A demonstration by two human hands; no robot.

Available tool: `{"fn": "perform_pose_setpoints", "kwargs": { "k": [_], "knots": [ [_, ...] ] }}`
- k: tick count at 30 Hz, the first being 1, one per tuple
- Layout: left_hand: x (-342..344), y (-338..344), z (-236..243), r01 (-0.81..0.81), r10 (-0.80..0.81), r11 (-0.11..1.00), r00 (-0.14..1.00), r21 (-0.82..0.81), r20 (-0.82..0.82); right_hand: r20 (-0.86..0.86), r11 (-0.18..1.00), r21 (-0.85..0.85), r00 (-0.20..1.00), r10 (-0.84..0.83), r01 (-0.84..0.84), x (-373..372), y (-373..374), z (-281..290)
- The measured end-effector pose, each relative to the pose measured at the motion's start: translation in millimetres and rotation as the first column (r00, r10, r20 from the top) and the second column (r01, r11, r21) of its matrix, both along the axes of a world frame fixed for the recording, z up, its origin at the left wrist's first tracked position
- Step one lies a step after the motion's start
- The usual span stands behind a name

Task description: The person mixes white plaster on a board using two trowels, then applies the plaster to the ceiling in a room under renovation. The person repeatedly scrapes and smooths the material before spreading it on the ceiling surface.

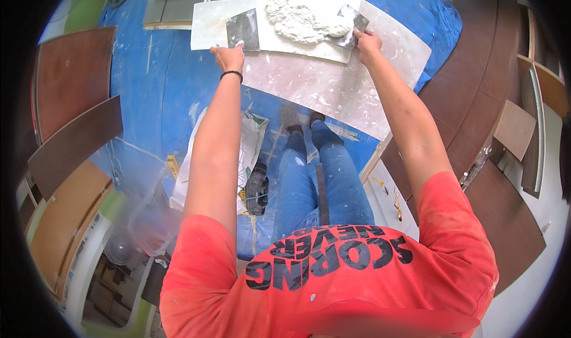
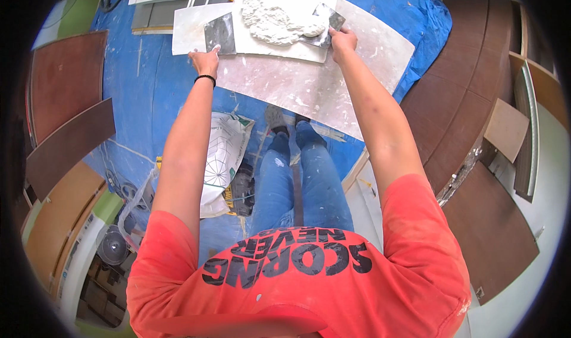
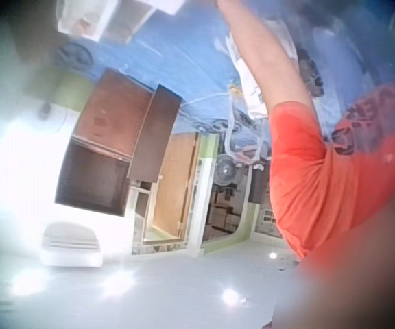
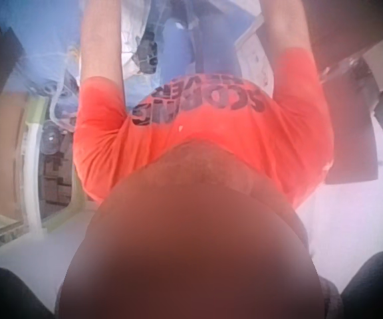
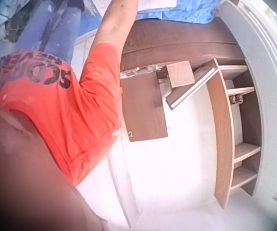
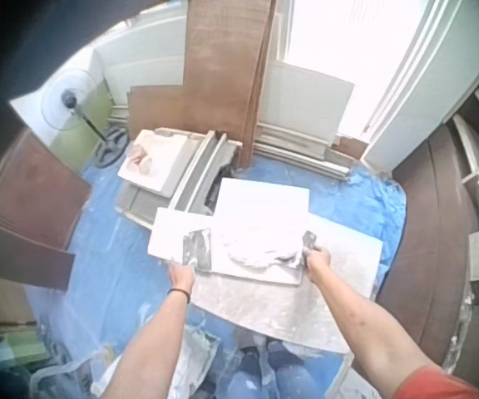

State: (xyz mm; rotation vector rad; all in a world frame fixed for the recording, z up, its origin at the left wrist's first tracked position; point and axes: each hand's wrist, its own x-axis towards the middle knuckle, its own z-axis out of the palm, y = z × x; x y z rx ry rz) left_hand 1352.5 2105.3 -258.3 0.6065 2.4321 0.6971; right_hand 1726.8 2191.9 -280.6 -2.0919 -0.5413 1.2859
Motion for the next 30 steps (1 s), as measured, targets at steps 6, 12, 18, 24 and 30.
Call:
{"fn": "perform_pose_setpoints", "kwargs": {
  "k": [6,12,18,24,30],
  "knots": [
    [-5.9,2.4,3.2,-0.158,0.149,0.984,0.983,0.080,0.108,-0.209,1.000,0.004,0.977,-0.026,0.027,-4.3,-3.2,31.8],
    [-15.9,-25.8,25.7,-0.259,-0.082,0.937,0.486,0.233,0.870,0.133,0.958,0.271,0.989,0.059,-0.093,-2.9,-25.5,51.9],
    [13.9,-116.2,106.4,-0.273,-0.305,0.891,0.234,0.363,0.923,0.399,0.736,0.603,0.915,0.057,-0.309,-8.4,-41.7,121.9],
    [47.7,-282.8,146.3,-0.021,-0.219,0.970,0.365,0.243,0.905,-0.124,0.513,0.857,0.983,0.133,0.039,-2.0,-53.0,217.9],
    [98.0,-385.5,173.2,0.250,-0.340,0.939,0.573,0.236,0.746,-0.534,0.517,0.779,0.808,0.248,0.355,9.0,-67.7,338.6]
  ]
}}
